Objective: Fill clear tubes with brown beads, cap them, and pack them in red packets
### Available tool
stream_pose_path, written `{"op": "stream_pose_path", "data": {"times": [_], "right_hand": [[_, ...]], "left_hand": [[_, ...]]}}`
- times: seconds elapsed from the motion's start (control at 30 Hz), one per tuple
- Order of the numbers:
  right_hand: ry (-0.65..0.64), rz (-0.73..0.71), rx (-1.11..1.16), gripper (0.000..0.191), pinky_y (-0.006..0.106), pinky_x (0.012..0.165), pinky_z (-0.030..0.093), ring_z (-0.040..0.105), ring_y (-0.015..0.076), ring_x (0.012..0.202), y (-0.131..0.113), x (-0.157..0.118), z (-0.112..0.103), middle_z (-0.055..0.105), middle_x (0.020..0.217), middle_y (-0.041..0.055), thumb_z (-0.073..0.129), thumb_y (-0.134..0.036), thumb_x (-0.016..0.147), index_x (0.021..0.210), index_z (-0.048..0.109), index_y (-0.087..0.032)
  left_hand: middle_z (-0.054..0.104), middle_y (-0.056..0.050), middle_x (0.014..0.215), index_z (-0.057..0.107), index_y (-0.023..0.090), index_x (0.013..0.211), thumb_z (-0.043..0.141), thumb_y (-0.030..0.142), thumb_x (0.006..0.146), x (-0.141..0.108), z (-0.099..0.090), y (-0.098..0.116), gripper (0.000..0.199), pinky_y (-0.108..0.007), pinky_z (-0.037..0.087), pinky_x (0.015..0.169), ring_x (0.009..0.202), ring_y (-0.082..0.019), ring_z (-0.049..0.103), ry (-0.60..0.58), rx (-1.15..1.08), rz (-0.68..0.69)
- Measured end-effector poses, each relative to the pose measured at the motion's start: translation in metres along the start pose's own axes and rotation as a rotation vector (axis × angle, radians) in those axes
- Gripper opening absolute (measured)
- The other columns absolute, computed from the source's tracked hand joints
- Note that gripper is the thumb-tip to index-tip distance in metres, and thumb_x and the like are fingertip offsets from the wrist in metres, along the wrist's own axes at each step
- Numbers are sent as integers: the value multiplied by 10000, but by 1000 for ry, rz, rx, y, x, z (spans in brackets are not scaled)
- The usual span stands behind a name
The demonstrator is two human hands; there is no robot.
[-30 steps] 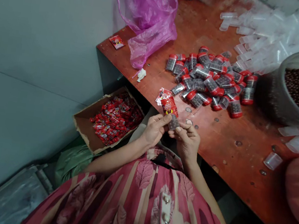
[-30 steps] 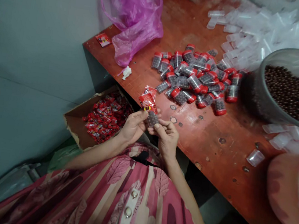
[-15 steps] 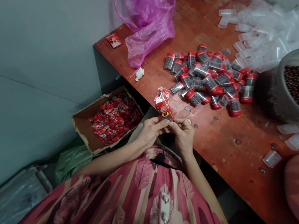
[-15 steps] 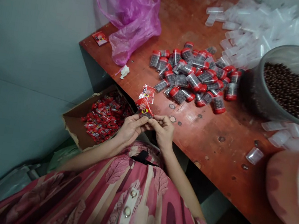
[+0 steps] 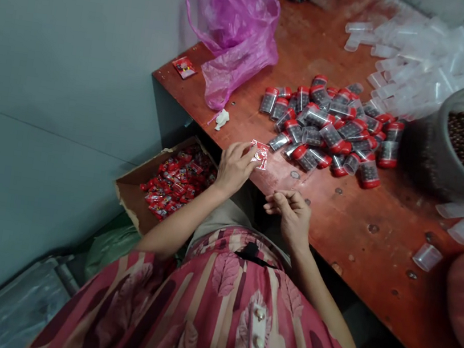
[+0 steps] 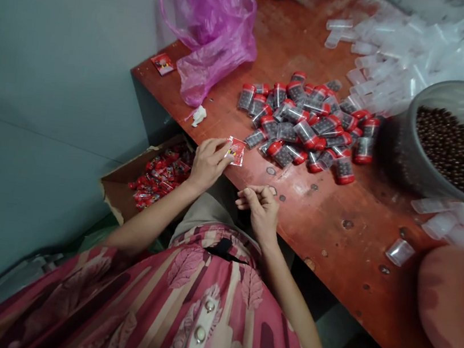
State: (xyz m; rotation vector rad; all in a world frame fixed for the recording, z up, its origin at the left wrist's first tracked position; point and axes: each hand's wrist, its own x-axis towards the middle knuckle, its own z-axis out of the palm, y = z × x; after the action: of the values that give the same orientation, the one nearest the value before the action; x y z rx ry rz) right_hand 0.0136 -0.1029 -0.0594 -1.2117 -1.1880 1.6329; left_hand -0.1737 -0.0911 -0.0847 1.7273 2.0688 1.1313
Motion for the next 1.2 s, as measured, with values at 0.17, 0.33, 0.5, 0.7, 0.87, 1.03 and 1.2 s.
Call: {"op": "stream_pose_path", "data": {"times": [0.17, 0.33, 0.5, 0.7, 0.87, 1.03, 1.2], "right_hand": [[-21, -5, -47, 225, 234, 514, 543, 662, 123, 569, -1, 0, -6, 700, 713, 12, 698, -396, 781, 794, 627, -183], [-13, -32, -61, 203, 238, 548, 535, 647, 117, 578, -8, 17, -5, 686, 686, -6, 702, -386, 776, 797, 625, -199], [-45, -104, -78, 204, 249, 595, 532, 637, 114, 611, -18, 31, 1, 679, 697, -10, 712, -386, 761, 801, 638, -200], [-55, -61, -74, 195, 244, 579, 512, 633, 116, 604, -11, 28, 1, 673, 675, -13, 695, -375, 773, 808, 626, -197], [-33, -119, -115, 196, 246, 588, 501, 618, 115, 615, -11, 38, 3, 663, 698, -12, 690, -372, 765, 808, 620, -195], [-50, -136, -171, 233, 257, 602, 512, 623, 122, 631, -6, 47, 4, 664, 724, -8, 675, -409, 771, 837, 622, -192], [-32, -115, -157, 251, 259, 603, 519, 625, 124, 639, -7, 48, 5, 656, 727, -5, 671, -421, 772, 849, 612, -189]], "left_hand": [[655, -69, 1226, 719, 264, 1018, 572, 344, 882, 20, 17, -6, 216, -452, 368, 1006, 1187, -282, 521, -1, 256, 77], [683, -48, 1185, 730, 241, 957, 533, 301, 909, 17, 20, -8, 211, -421, 374, 1013, 1178, -251, 539, 51, 218, 59], [658, -70, 1246, 700, 201, 1068, 606, 368, 863, 18, 22, -13, 281, -440, 348, 1065, 1213, -276, 532, 51, 216, 81], [692, -47, 1186, 725, 210, 970, 597, 294, 874, 20, 28, -15, 181, -457, 330, 1096, 1200, -250, 549, 83, 165, 50], [680, -88, 1205, 719, 199, 977, 549, 296, 902, 20, 28, -14, 209, -463, 342, 1085, 1188, -232, 568, 139, 92, 68], [684, -126, 1184, 723, 173, 934, 522, 290, 908, 25, 24, -7, 234, -504, 336, 1079, 1166, -265, 582, 43, 127, 85], [665, -134, 1218, 711, 166, 983, 490, 277, 917, 25, 16, -1, 256, -466, 399, 1042, 1178, -264, 577, 34, 110, 65]]}}
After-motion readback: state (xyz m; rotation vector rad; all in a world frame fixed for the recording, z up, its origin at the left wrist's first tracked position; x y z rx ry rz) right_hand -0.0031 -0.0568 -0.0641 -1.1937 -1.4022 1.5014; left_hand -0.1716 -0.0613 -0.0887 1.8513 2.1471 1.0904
